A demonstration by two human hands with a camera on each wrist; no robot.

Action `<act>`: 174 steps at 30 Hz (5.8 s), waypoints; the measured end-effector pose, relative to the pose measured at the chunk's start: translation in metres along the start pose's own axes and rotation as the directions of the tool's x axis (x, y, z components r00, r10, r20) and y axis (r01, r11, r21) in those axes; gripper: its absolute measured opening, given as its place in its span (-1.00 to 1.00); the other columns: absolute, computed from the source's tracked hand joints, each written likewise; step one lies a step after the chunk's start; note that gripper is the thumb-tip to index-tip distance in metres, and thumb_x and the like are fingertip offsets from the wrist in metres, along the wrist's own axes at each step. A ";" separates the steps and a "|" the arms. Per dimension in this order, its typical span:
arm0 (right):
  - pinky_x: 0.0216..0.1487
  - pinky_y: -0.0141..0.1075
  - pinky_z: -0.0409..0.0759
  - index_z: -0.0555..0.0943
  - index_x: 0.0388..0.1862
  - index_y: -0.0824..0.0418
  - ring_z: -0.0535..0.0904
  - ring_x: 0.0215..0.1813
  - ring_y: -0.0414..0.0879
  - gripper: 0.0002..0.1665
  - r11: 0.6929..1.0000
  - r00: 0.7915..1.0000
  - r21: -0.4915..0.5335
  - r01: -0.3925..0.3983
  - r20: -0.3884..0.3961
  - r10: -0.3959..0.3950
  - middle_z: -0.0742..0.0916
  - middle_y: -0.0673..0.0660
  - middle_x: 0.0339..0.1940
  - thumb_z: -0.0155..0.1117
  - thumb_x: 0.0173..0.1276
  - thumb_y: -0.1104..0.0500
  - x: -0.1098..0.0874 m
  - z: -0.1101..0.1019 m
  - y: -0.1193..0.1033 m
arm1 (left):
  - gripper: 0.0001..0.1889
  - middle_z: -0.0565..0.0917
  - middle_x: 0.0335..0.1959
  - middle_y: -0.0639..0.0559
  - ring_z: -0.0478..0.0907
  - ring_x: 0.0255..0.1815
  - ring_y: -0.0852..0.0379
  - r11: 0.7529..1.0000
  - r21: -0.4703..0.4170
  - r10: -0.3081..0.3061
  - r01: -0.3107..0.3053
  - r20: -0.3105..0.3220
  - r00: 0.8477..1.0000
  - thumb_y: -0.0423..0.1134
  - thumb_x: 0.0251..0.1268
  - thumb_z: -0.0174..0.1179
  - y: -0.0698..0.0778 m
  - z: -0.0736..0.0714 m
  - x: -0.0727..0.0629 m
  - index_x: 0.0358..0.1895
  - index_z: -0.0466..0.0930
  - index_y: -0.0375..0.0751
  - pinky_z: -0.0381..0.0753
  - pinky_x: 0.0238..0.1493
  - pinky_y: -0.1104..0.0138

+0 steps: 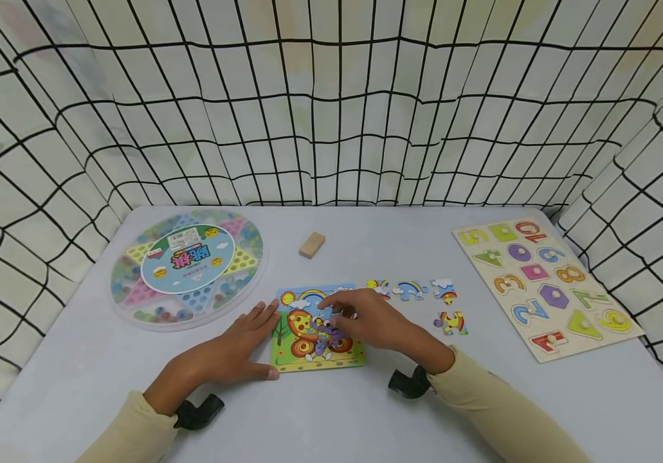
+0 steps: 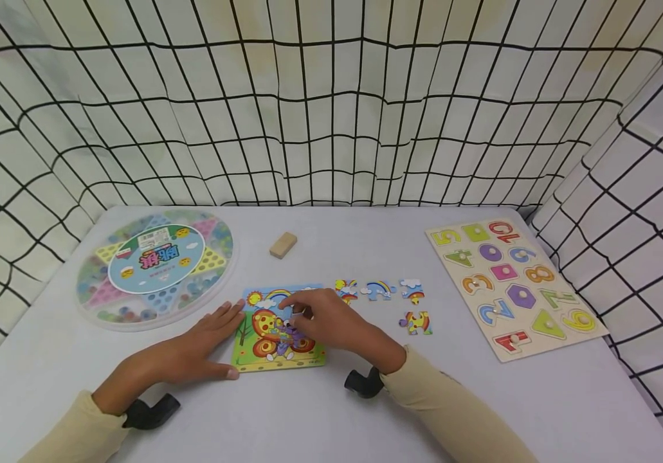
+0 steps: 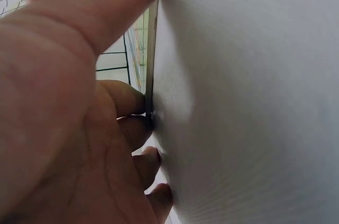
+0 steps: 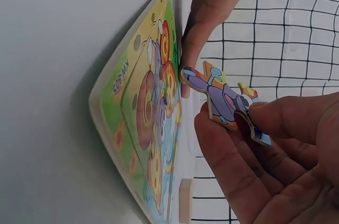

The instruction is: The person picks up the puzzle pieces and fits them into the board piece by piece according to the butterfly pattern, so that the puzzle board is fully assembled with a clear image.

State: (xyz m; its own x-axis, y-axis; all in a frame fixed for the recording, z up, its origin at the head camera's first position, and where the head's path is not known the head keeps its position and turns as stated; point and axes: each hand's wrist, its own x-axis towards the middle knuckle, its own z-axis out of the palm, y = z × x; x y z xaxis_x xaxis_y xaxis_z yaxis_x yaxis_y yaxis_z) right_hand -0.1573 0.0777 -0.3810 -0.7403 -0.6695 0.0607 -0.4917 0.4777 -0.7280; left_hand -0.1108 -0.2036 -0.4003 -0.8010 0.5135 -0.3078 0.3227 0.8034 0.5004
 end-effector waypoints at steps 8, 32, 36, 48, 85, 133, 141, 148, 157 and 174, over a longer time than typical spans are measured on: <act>-0.19 -0.36 0.59 0.67 0.05 0.20 0.59 -0.27 -0.23 -0.70 0.999 1.000 0.034 0.006 -0.005 -0.006 0.71 -0.02 -0.29 0.26 0.34 0.31 0.012 0.006 0.001 | 0.09 -0.26 0.59 -0.12 -0.39 0.55 -0.20 1.000 0.003 0.013 -0.013 0.001 1.000 0.23 0.16 0.28 -0.001 0.000 0.000 0.56 -0.11 -0.27 -0.23 0.45 -0.14; -0.28 -0.40 0.61 0.63 0.04 0.19 0.59 -0.29 -0.22 -0.70 0.996 0.994 0.061 -0.072 -0.079 0.077 0.69 -0.03 -0.27 0.33 0.33 0.28 0.021 0.018 0.005 | 0.09 -0.25 0.59 -0.11 -0.39 0.55 -0.19 1.000 -0.006 0.007 -0.007 0.002 1.000 0.24 0.15 0.29 -0.003 0.001 0.001 0.56 -0.11 -0.27 -0.24 0.45 -0.13; -0.26 -0.42 0.59 0.65 0.06 0.21 0.58 -0.29 -0.24 -0.71 0.997 0.996 0.029 -0.070 -0.062 0.072 0.70 -0.02 -0.24 0.29 0.36 0.28 0.023 0.022 0.005 | 0.09 -0.25 0.59 -0.10 -0.39 0.55 -0.19 1.000 -0.011 0.005 -0.005 0.004 1.000 0.24 0.15 0.29 -0.004 0.001 0.001 0.56 -0.11 -0.26 -0.24 0.45 -0.13; -0.31 -0.43 0.54 0.61 0.21 0.22 0.51 -0.27 -0.20 -0.59 0.990 0.997 -0.118 -0.080 -0.033 0.076 0.65 0.05 -0.05 0.28 0.38 0.27 0.026 0.024 0.000 | 0.09 -0.26 0.59 -0.12 -0.39 0.55 -0.19 1.000 -0.008 0.025 -0.025 -0.005 1.000 0.21 0.16 0.30 -0.003 0.001 0.000 0.56 -0.12 -0.28 -0.24 0.45 -0.14; -0.05 -0.34 0.51 0.63 0.16 0.25 0.42 0.00 -0.11 -0.55 0.965 0.987 -0.227 -0.131 0.061 0.148 0.54 0.11 0.01 0.38 0.32 0.14 0.034 0.031 0.005 | 0.08 -0.25 0.59 -0.09 -0.39 0.55 -0.18 0.999 -0.035 0.021 -0.021 -0.005 1.000 0.20 0.16 0.30 -0.001 0.001 -0.001 0.56 -0.11 -0.26 -0.23 0.45 -0.14; -0.08 -0.18 0.58 0.70 -0.03 0.30 0.56 -0.16 -0.12 -0.74 0.990 0.979 -0.090 -0.106 -0.182 0.088 0.71 0.03 -0.18 0.35 0.30 0.29 -0.041 -0.053 0.052 | 0.06 -0.27 0.58 -0.19 -0.42 0.54 -0.24 0.999 -0.012 0.041 -0.041 0.013 0.999 0.19 0.22 0.25 0.001 -0.002 -0.001 0.54 -0.13 -0.36 -0.27 0.43 -0.17; -0.07 -0.12 0.59 0.70 -0.05 0.29 0.55 -0.17 -0.10 -0.76 0.977 0.971 -0.133 -0.167 -0.193 0.139 0.70 -0.01 -0.21 0.34 0.31 0.28 -0.064 -0.068 0.062 | 0.04 -0.31 0.58 -0.20 -0.48 0.53 -0.23 0.999 0.021 0.043 -0.044 0.037 0.998 0.18 0.28 0.20 -0.001 0.000 -0.003 0.54 -0.18 -0.39 -0.32 0.44 -0.15; -0.11 -0.20 0.59 0.71 -0.04 0.25 0.54 -0.14 -0.10 -0.75 0.975 0.975 -0.157 -0.159 -0.182 0.130 0.71 0.03 -0.17 0.36 0.30 0.26 -0.079 -0.079 0.073 | 0.04 -0.30 0.58 -0.20 -0.46 0.53 -0.23 0.999 0.023 0.046 -0.046 0.031 0.998 0.19 0.27 0.20 0.000 -0.001 -0.004 0.54 -0.17 -0.38 -0.31 0.44 -0.15; -0.07 -0.18 0.60 0.70 0.00 0.26 0.55 -0.12 -0.09 -0.72 0.972 0.981 -0.181 -0.148 -0.155 0.120 0.70 0.04 -0.14 0.36 0.29 0.28 -0.095 -0.084 0.085 | 0.04 -0.29 0.58 -0.20 -0.45 0.54 -0.23 0.998 0.029 0.051 -0.052 0.030 0.998 0.19 0.27 0.20 -0.001 -0.001 -0.004 0.54 -0.17 -0.38 -0.31 0.43 -0.16; 0.01 0.06 0.54 0.68 0.05 0.25 0.56 0.03 0.09 -0.66 0.957 0.966 -0.179 -0.229 -0.163 0.201 0.69 0.09 -0.04 0.37 0.28 0.29 -0.121 -0.093 0.100 | 0.05 -0.29 0.58 -0.18 -0.44 0.54 -0.23 0.997 0.051 0.051 -0.052 0.031 0.998 0.22 0.26 0.19 0.000 -0.001 -0.005 0.54 -0.16 -0.35 -0.29 0.43 -0.17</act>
State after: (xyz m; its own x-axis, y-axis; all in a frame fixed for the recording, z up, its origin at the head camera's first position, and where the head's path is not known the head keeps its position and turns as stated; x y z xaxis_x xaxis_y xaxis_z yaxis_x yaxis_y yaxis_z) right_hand -0.1593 0.2595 -0.3976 -0.8885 -0.4582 0.0239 -0.3831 0.7122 -0.5882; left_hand -0.1071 -0.2067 -0.3979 -0.7678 0.5625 -0.3067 0.3895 0.7899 0.4737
